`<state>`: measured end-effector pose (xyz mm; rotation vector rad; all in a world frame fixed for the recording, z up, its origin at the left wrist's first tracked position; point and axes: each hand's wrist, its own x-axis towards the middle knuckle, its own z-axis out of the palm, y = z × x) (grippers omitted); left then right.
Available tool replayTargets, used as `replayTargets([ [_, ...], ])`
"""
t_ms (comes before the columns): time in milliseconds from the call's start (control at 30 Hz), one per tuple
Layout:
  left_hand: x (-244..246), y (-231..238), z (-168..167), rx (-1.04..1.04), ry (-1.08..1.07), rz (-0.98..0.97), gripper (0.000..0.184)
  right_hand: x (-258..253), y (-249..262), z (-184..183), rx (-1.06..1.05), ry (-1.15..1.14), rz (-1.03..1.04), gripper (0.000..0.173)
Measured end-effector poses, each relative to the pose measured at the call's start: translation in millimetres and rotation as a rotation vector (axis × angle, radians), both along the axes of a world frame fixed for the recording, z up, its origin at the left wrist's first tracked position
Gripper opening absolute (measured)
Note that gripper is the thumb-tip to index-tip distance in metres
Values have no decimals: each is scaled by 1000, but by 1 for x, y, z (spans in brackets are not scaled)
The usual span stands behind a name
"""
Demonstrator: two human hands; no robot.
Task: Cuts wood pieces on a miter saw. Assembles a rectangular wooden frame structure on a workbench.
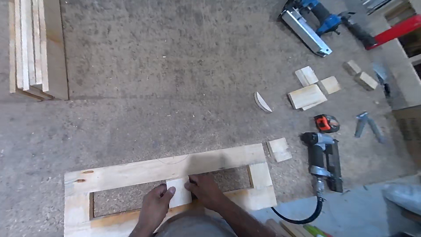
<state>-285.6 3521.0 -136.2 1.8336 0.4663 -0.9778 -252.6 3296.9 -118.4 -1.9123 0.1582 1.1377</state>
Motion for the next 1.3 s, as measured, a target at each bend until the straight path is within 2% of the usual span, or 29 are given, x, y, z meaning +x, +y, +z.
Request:
replayTargets([
  [200, -6, 0, -4, -73, -27, 116, 34, 1, -5, -9, 60, 42, -34, 38],
  [400, 9, -1, 0, -48, 105, 88, 30, -2, -2, -16, 32, 57, -50, 40],
  [900, 19, 0, 8, -50, 192, 56, 31, -7, -2, -15, 56, 44, -120, 37],
  [1033, 19, 1, 10, -34, 187, 10, 35, -17, -1, -5, -17, -6, -64, 48],
  [1167, 2, 8, 25, 170, -66, -193, 43, -33, -9, 15, -125, -54, 36, 60],
  [1233, -11, 17, 33, 306, -262, -407, 61, -40, -16, 22, -178, -95, 81, 59],
  [1300, -26, 31, 33, 414, -370, -666, 71, -49, -17, 23, -185, -144, 57, 60],
])
